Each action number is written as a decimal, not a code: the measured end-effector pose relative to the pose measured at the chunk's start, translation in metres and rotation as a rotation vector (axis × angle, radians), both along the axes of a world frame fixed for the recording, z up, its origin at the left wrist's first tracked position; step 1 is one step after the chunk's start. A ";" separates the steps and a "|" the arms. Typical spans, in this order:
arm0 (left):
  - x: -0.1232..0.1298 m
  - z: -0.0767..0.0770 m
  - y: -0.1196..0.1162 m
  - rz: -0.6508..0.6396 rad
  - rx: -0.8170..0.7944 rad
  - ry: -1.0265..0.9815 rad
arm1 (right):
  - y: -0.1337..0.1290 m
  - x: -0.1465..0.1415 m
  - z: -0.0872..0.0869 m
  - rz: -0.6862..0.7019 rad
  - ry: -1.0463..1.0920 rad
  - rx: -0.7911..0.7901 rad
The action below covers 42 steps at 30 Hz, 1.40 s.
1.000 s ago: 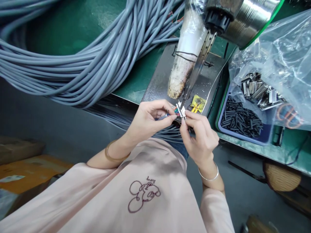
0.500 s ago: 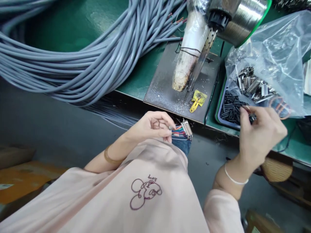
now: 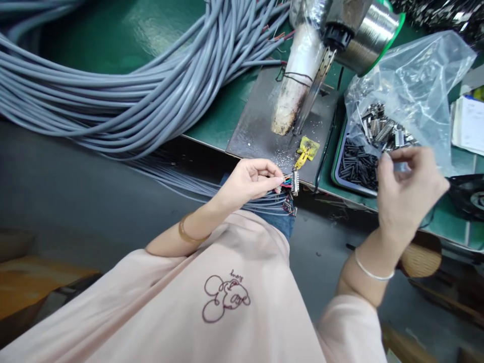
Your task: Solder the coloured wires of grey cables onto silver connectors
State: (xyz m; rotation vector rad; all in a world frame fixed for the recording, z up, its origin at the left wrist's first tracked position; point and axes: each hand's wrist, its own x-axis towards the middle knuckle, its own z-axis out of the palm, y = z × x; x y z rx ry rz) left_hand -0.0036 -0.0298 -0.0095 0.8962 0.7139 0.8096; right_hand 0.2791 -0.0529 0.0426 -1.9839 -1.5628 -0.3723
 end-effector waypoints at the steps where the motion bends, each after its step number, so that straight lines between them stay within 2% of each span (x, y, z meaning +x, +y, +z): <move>1: 0.002 -0.003 -0.001 0.018 0.012 0.019 | -0.007 -0.015 0.003 0.041 0.136 0.089; 2: 0.003 -0.005 -0.002 0.034 0.029 0.041 | -0.014 -0.030 0.004 0.112 0.269 0.125; 5: 0.004 -0.005 -0.005 0.057 0.081 0.106 | -0.028 -0.075 -0.001 0.336 0.540 -0.034; 7: 0.004 -0.003 -0.007 0.050 0.108 0.134 | -0.030 -0.095 -0.009 0.417 0.626 -0.118; 9: 0.004 -0.003 -0.008 0.044 0.130 0.148 | -0.028 -0.105 -0.018 0.426 0.618 -0.156; 13: 0.003 -0.003 -0.009 0.034 0.158 0.165 | -0.023 -0.107 -0.026 0.438 0.624 -0.174; 28: 0.002 -0.005 -0.007 -0.037 0.154 0.144 | -0.024 -0.107 -0.024 0.437 0.608 -0.152; 38: 0.001 -0.007 -0.007 -0.065 0.141 0.104 | -0.022 -0.113 -0.019 0.449 0.349 -0.147; 42: 0.000 -0.007 -0.009 -0.075 0.094 -0.018 | -0.021 -0.114 -0.018 0.509 0.269 -0.165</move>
